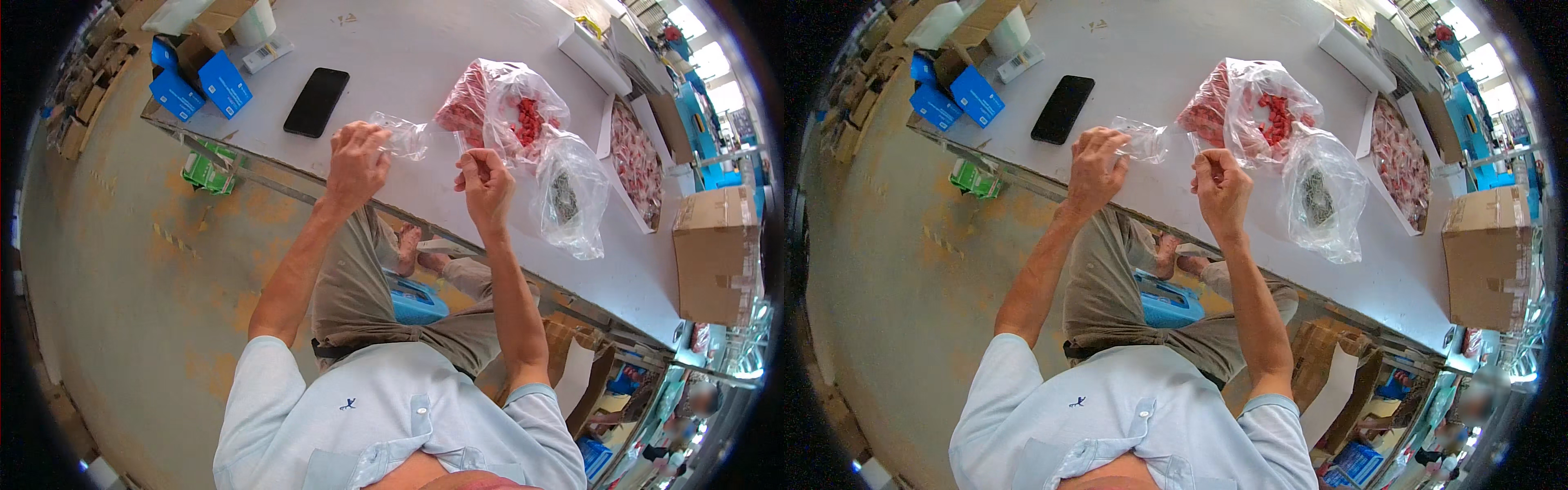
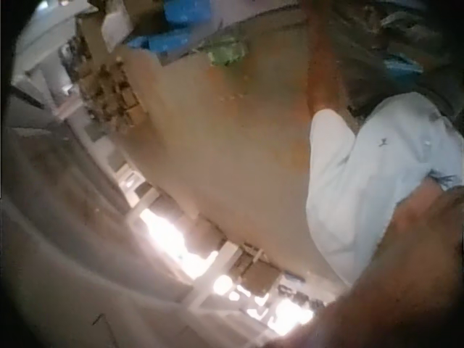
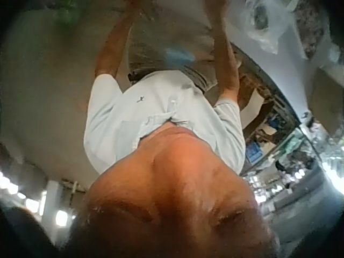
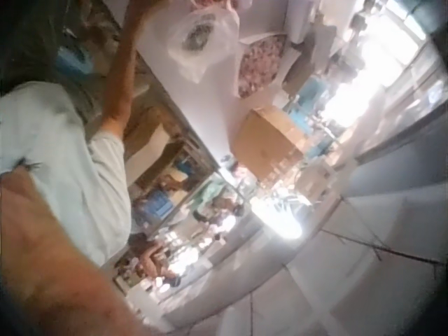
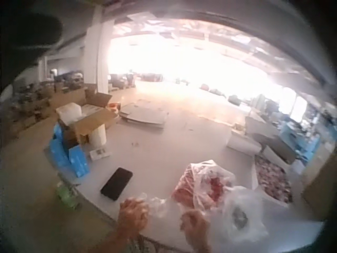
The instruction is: Packaging small red plastic components and metal screws into plastic bags.
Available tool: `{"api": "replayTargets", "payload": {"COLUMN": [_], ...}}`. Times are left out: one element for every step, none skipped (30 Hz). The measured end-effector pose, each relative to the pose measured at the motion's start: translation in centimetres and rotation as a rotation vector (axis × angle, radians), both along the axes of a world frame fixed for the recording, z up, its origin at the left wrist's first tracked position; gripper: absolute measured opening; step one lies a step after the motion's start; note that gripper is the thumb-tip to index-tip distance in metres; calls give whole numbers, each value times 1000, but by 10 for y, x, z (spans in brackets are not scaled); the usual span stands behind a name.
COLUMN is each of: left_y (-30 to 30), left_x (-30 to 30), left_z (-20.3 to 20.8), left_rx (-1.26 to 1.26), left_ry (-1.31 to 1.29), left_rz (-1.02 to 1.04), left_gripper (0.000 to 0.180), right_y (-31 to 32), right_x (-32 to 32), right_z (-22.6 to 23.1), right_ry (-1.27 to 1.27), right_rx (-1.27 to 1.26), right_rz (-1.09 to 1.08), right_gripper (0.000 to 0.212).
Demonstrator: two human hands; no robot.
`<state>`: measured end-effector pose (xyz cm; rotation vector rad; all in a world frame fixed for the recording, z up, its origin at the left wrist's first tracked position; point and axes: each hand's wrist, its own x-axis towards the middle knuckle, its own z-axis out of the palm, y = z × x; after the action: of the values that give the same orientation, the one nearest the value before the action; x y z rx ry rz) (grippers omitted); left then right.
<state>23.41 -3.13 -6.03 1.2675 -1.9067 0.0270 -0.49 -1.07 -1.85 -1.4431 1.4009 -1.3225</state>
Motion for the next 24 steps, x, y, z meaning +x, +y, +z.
{"api": "replayTargets", "payload": {"left_y": [1,2,5,12,19,28,33,39,42,42,43,45,47,49,52,55,57,61,64,66,68,69,70,71], "left_x": [2,1,-4,-12,-22,-36,-49,-61,-69,-77,-81,-85,-88,-93,-97,-101,-105,-108,-111,-114,-116,-118,-118,-119], "left_z": [1,2,12,27,43,63,71,76,79,73,69,66,64,63,62,62,63,63,62,60,57,54,53,51], "left_rx": [-19,-37,-43,-60,-75,-71,-69,19,103,101,100,168,236,239,259,279,282,387,493,496,609,720,720,878], "left_ry": [99,198,194,239,284,256,255,190,121,132,126,140,153,144,170,196,186,220,254,245,375,506,501,625], "left_rz": [16,31,21,-78,-176,-245,-260,-346,-428,-499,-513,-562,-611,-626,-652,-676,-689,-685,-678,-682,-637,-587,-588,-525], "left_gripper": [32,38,38,39,40,39,39,38,36,26,26,21,15,15,12,9,9,9,9,9,8,7,7,8], "right_y": [6,11,15,20,23,28,32,39,44,49,54,57,60,63,65,67,70,72,73,75,77,80,84,89], "right_x": [-5,-11,-19,-27,-35,-43,-49,-53,-56,-59,-62,-66,-70,-75,-80,-86,-90,-94,-98,-101,-102,-103,-104,-106], "right_z": [12,23,36,45,54,63,71,79,84,88,91,92,93,93,91,88,86,83,80,77,75,73,71,64], "right_ry": [135,132,344,558,556,693,833,929,928,981,1035,1031,1064,1096,1091,1094,1096,1089,1042,994,990,830,668,662], "right_rx": [-62,-64,-180,-286,-282,-321,-360,-316,-313,-310,-306,-299,-291,-283,-277,-266,-256,-253,-260,-267,-267,-313,-355,-358], "right_rz": [11,2,87,164,145,269,396,444,432,473,514,497,524,552,536,536,538,528,512,498,492,334,179,175], "right_gripper": [10,10,9,8,8,7,8,9,9,9,9,9,9,9,9,9,10,10,9,8,8,7,7,7]}}
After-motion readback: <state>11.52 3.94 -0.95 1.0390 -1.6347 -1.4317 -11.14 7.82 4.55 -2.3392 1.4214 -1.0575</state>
